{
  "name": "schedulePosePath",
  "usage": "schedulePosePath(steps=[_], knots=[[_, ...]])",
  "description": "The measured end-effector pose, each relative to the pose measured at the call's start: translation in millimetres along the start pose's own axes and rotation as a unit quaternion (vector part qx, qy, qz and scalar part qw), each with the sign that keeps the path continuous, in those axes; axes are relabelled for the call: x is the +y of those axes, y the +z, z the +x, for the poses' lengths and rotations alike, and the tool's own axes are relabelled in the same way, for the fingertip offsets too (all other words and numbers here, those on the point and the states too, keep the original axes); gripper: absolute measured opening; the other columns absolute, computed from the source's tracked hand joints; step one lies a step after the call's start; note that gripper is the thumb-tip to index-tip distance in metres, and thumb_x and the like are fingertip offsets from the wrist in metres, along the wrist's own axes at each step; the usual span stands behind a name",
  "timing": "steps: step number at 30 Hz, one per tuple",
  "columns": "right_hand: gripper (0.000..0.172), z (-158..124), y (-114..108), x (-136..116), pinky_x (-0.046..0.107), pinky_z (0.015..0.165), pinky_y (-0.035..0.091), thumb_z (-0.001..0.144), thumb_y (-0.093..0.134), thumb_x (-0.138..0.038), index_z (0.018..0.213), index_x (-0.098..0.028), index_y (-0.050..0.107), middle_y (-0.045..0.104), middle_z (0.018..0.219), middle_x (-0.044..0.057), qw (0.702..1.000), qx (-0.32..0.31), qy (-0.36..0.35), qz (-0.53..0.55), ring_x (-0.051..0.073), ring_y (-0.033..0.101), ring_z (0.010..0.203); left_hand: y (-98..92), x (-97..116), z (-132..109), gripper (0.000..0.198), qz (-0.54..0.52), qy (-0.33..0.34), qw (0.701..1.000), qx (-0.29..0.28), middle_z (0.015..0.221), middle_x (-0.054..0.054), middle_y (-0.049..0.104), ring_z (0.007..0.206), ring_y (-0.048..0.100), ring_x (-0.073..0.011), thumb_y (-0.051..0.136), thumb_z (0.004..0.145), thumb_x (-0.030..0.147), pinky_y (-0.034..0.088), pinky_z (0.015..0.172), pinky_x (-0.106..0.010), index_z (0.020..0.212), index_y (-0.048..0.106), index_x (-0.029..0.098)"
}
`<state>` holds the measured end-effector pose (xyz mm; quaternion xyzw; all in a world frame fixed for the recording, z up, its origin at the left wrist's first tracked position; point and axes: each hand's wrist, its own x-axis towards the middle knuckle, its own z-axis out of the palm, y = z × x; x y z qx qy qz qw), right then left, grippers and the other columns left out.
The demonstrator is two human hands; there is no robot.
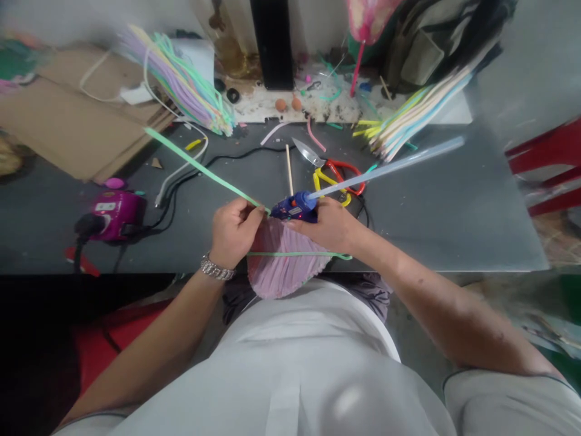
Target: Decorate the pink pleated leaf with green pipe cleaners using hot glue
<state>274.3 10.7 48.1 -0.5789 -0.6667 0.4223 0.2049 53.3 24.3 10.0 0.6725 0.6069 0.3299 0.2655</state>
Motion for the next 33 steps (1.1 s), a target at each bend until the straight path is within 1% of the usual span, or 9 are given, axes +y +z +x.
schedulePosePath(steps=[4,6,9,14,18,20,23,26,33], knots=[[0.031,3.8,4.1,2.4,0.032,0.075,0.051,0.083,0.072,-0.049,0.089,-0.019,0.076,0.070,0.081,0.004,0.999,0.024,0.006,-0.046,0.020,0.065,0.080,-1.1,2.1,-0.6,0.018,0.010,-0.003,1.000,0.000,0.073,-0.001,0.074,0.065,0.065,-0.0152,0.059,0.086,0.029,0.044,0.065,-0.027,0.077,0.070,0.019],[0.032,5.2,5.0,4.7,0.032,0.075,0.051,0.082,0.073,-0.050,0.092,-0.020,0.077,0.070,0.082,0.005,0.998,0.032,0.003,-0.057,0.021,0.066,0.080,-1.3,2.3,-0.7,0.017,0.010,-0.007,1.000,0.000,0.073,-0.001,0.074,0.066,0.065,-0.0153,0.059,0.086,0.028,0.044,0.064,-0.027,0.077,0.071,0.019],[0.032,6.7,5.9,6.3,0.034,0.076,0.052,0.081,0.074,-0.051,0.092,-0.021,0.077,0.071,0.082,0.005,0.998,0.036,-0.013,-0.054,0.022,0.066,0.081,-1.3,1.5,-0.9,0.018,0.007,-0.005,1.000,-0.002,0.073,-0.001,0.074,0.067,0.065,-0.0155,0.058,0.086,0.028,0.045,0.065,-0.027,0.079,0.071,0.019],[0.030,8.5,8.2,5.0,0.036,0.079,0.053,0.081,0.075,-0.049,0.091,-0.021,0.077,0.070,0.087,0.005,0.999,0.027,0.004,-0.042,0.022,0.066,0.082,-1.9,0.0,-1.7,0.018,0.001,0.004,1.000,-0.006,0.077,-0.002,0.075,0.068,0.065,-0.0156,0.058,0.087,0.028,0.046,0.067,-0.027,0.080,0.071,0.018],[0.028,10.3,9.3,5.3,0.034,0.079,0.052,0.082,0.076,-0.049,0.088,-0.021,0.076,0.069,0.085,0.006,0.999,0.023,-0.005,-0.032,0.023,0.066,0.085,-2.3,0.0,-2.6,0.017,0.007,0.005,1.000,-0.009,0.075,-0.002,0.074,0.069,0.065,-0.0159,0.058,0.087,0.026,0.046,0.068,-0.027,0.080,0.071,0.018],[0.028,10.8,9.0,4.4,0.034,0.079,0.053,0.082,0.076,-0.049,0.086,-0.021,0.075,0.068,0.085,0.007,0.999,0.020,-0.002,-0.044,0.023,0.066,0.086,-2.2,-0.2,-2.8,0.017,0.014,0.007,1.000,-0.008,0.075,-0.002,0.074,0.069,0.065,-0.0161,0.058,0.088,0.026,0.047,0.069,-0.027,0.081,0.071,0.018],[0.030,10.7,7.9,1.4,0.036,0.079,0.053,0.083,0.076,-0.049,0.084,-0.019,0.075,0.068,0.085,0.008,0.997,0.014,0.025,-0.070,0.025,0.067,0.086,-2.0,-0.6,-3.0,0.018,0.015,0.010,1.000,-0.006,0.077,-0.003,0.075,0.070,0.066,-0.0163,0.058,0.088,0.027,0.047,0.069,-0.028,0.081,0.072,0.018],[0.030,9.5,6.7,-1.0,0.036,0.081,0.053,0.084,0.076,-0.048,0.086,-0.018,0.075,0.069,0.088,0.009,0.996,0.007,0.038,-0.075,0.025,0.068,0.088,-2.2,-0.4,-3.2,0.018,0.011,0.012,1.000,-0.005,0.076,-0.003,0.075,0.069,0.065,-0.0162,0.057,0.087,0.027,0.047,0.069,-0.028,0.081,0.072,0.018],[0.031,4.5,4.4,-2.3,0.034,0.085,0.054,0.085,0.072,-0.046,0.098,-0.019,0.078,0.076,0.099,0.008,0.995,0.011,0.031,-0.089,0.025,0.070,0.096,-2.9,0.2,-3.7,0.018,0.018,0.019,1.000,0.001,0.075,-0.002,0.075,0.069,0.066,-0.0172,0.057,0.087,0.028,0.047,0.070,-0.029,0.079,0.071,0.020]])
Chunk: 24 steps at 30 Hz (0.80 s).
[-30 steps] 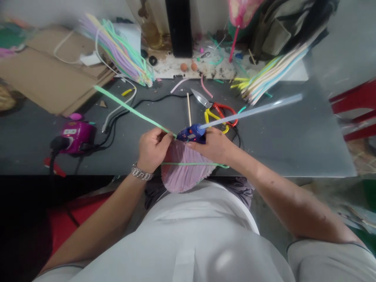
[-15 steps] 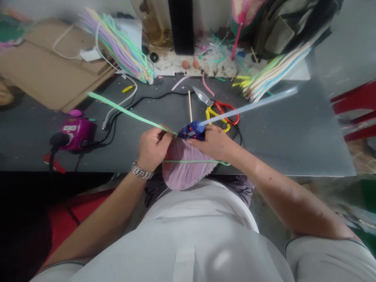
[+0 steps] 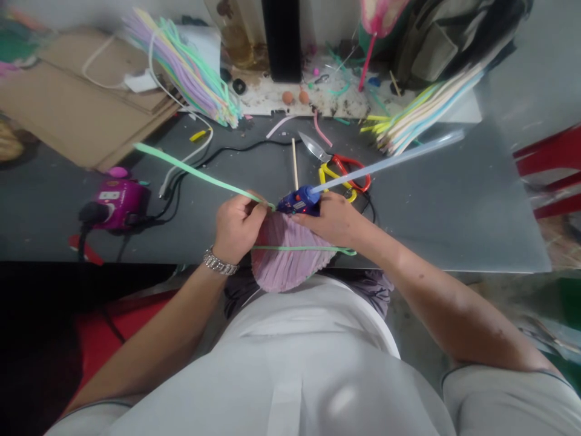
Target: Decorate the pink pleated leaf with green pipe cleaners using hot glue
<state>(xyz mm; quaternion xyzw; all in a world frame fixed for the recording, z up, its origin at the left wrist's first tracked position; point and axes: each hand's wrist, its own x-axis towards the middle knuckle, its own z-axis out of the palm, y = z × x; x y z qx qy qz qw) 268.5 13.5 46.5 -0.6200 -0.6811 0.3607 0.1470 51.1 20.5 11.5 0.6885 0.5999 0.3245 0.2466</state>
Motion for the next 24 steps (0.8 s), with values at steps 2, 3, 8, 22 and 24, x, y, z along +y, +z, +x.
schedulePosePath(steps=[2,3,8,22,24], knots=[[0.030,-1.4,-1.0,-0.5,0.034,0.085,0.054,0.085,0.072,-0.045,0.098,-0.019,0.078,0.076,0.099,0.008,1.000,0.001,0.004,-0.004,0.025,0.070,0.095,-0.1,0.0,-0.1,0.018,0.003,-0.001,1.000,-0.001,0.076,-0.003,0.075,0.070,0.066,-0.0175,0.057,0.087,0.028,0.048,0.070,-0.030,0.079,0.071,0.020],[0.030,-2.0,-1.4,-0.6,0.033,0.084,0.054,0.085,0.073,-0.045,0.097,-0.018,0.078,0.076,0.098,0.008,1.000,0.002,0.004,-0.005,0.025,0.070,0.094,-0.1,0.0,-0.2,0.018,0.003,-0.001,1.000,-0.002,0.077,-0.003,0.075,0.071,0.066,-0.0175,0.057,0.088,0.028,0.047,0.071,-0.030,0.079,0.071,0.020],[0.027,-3.5,-2.5,2.3,0.032,0.083,0.054,0.087,0.071,-0.042,0.099,-0.019,0.078,0.076,0.096,0.008,1.000,0.005,-0.022,0.002,0.023,0.071,0.092,0.2,-0.5,-0.1,0.018,0.005,0.002,1.000,-0.001,0.077,-0.003,0.076,0.069,0.066,-0.0171,0.057,0.087,0.028,0.047,0.070,-0.029,0.080,0.071,0.020],[0.029,-4.1,-5.3,3.6,0.031,0.076,0.052,0.085,0.069,-0.046,0.087,-0.017,0.076,0.072,0.078,0.006,1.000,0.003,0.005,-0.015,0.023,0.068,0.081,0.2,-0.6,-0.5,0.018,0.015,-0.004,1.000,-0.007,0.078,-0.004,0.076,0.071,0.067,-0.0182,0.057,0.088,0.027,0.049,0.072,-0.031,0.082,0.072,0.020],[0.032,-5.6,-6.9,4.3,0.031,0.075,0.052,0.084,0.068,-0.048,0.085,-0.017,0.076,0.070,0.073,0.006,1.000,0.005,0.008,-0.015,0.023,0.067,0.080,0.2,-1.0,-0.5,0.018,0.013,-0.004,1.000,-0.008,0.078,-0.004,0.076,0.070,0.067,-0.0182,0.057,0.088,0.028,0.048,0.071,-0.031,0.083,0.072,0.020]])
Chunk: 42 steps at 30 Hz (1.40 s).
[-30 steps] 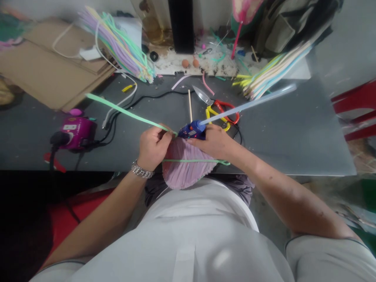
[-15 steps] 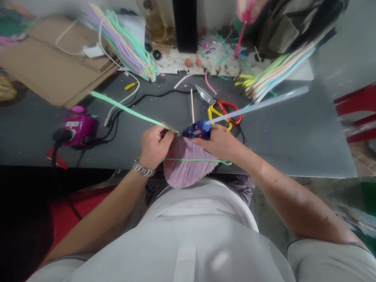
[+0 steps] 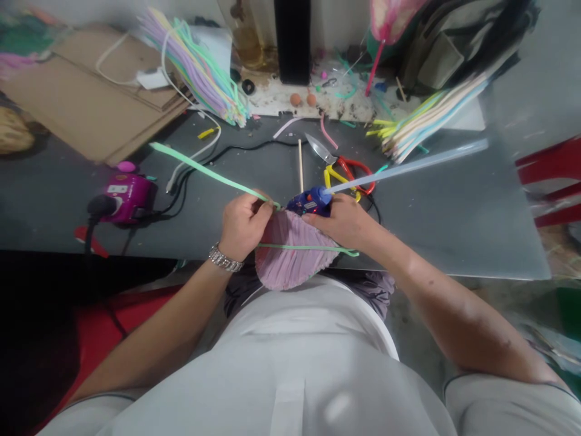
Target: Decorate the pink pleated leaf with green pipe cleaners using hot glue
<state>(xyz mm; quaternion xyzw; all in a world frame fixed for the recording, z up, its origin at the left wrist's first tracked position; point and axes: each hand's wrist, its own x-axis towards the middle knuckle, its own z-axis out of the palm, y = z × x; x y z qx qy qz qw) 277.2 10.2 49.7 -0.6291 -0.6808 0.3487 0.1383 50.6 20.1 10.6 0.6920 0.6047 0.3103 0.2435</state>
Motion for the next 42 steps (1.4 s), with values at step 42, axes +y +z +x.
schedulePosePath(steps=[42], knots=[[0.040,-14.4,-10.0,7.8,0.031,0.071,0.048,0.081,0.063,-0.056,0.062,-0.020,0.061,0.063,0.070,0.003,0.999,-0.005,0.010,-0.034,0.019,0.059,0.074,-0.5,3.0,-0.8,0.016,0.028,0.013,1.000,0.005,0.078,-0.004,0.075,0.072,0.066,-0.0189,0.057,0.089,0.028,0.048,0.072,-0.032,0.083,0.070,0.021]])
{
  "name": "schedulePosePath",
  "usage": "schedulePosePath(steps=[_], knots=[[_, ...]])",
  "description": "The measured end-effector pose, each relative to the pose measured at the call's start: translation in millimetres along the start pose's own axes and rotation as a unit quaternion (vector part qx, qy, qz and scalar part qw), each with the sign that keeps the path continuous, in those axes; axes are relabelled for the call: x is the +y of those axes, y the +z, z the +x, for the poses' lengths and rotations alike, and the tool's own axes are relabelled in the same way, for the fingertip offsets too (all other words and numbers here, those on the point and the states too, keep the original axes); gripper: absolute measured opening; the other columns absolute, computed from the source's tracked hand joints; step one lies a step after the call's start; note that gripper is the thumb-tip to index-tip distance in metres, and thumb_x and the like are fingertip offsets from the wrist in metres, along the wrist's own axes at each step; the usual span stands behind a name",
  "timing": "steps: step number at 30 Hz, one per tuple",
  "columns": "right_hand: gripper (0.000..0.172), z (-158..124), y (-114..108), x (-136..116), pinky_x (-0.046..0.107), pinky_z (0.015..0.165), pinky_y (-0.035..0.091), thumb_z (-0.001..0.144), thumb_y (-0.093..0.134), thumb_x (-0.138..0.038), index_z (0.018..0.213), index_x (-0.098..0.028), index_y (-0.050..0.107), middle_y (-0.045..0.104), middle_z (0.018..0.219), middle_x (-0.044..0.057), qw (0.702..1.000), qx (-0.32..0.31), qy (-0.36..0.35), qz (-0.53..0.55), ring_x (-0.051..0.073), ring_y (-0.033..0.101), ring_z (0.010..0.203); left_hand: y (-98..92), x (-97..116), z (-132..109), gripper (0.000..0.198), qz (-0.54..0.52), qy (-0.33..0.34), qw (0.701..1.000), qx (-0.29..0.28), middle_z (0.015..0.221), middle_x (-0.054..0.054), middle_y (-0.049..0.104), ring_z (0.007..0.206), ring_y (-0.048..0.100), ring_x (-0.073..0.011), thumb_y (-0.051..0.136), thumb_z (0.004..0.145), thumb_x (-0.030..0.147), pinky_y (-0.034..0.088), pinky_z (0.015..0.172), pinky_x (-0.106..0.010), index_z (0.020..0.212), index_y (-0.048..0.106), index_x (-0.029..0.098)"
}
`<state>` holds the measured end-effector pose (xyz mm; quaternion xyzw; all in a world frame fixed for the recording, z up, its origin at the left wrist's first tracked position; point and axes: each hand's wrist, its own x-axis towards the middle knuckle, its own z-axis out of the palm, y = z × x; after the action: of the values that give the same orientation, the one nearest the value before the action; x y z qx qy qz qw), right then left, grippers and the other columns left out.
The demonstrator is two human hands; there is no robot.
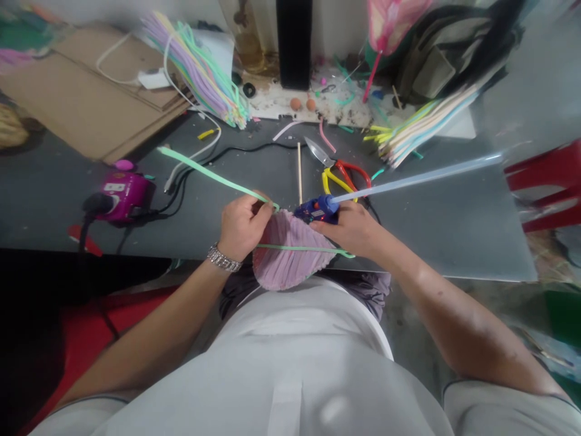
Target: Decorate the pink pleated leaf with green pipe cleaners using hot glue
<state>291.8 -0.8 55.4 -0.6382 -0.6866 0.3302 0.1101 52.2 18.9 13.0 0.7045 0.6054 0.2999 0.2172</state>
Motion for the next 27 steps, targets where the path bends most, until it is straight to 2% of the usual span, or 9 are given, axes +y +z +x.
schedulePosePath(steps=[5,13,22,27], knots=[[0.039,-2.9,-3.1,-1.4,0.032,0.077,0.049,0.083,0.062,-0.054,0.062,-0.020,0.061,0.065,0.075,0.004,1.000,-0.005,-0.010,-0.015,0.020,0.061,0.078,0.3,-0.2,-0.8,0.016,-0.005,0.005,1.000,0.002,0.078,-0.004,0.074,0.072,0.066,-0.0186,0.057,0.089,0.029,0.048,0.073,-0.032,0.083,0.070,0.022],[0.040,-6.7,-2.9,1.8,0.030,0.075,0.048,0.084,0.062,-0.053,0.061,-0.020,0.061,0.064,0.071,0.003,1.000,-0.004,-0.018,-0.008,0.018,0.059,0.075,0.8,-1.0,-1.2,0.018,-0.007,0.012,1.000,0.009,0.076,-0.004,0.074,0.071,0.065,-0.0186,0.055,0.089,0.031,0.048,0.071,-0.031,0.083,0.070,0.022],[0.045,-8.7,-6.0,1.5,0.033,0.078,0.048,0.084,0.060,-0.053,0.054,-0.023,0.048,0.060,0.069,0.003,1.000,-0.009,-0.013,-0.026,0.019,0.059,0.076,0.4,0.1,-1.5,0.018,0.003,0.013,1.000,0.008,0.075,-0.004,0.073,0.071,0.065,-0.0193,0.056,0.090,0.030,0.047,0.071,-0.032,0.082,0.069,0.022],[0.046,-10.5,-7.6,2.9,0.032,0.075,0.047,0.082,0.059,-0.057,0.053,-0.023,0.045,0.055,0.065,0.001,1.000,-0.014,-0.009,-0.021,0.019,0.057,0.073,0.7,-0.3,-1.5,0.018,0.004,0.015,1.000,0.010,0.075,-0.003,0.072,0.070,0.065,-0.0191,0.056,0.089,0.030,0.047,0.070,-0.031,0.082,0.070,0.022]])
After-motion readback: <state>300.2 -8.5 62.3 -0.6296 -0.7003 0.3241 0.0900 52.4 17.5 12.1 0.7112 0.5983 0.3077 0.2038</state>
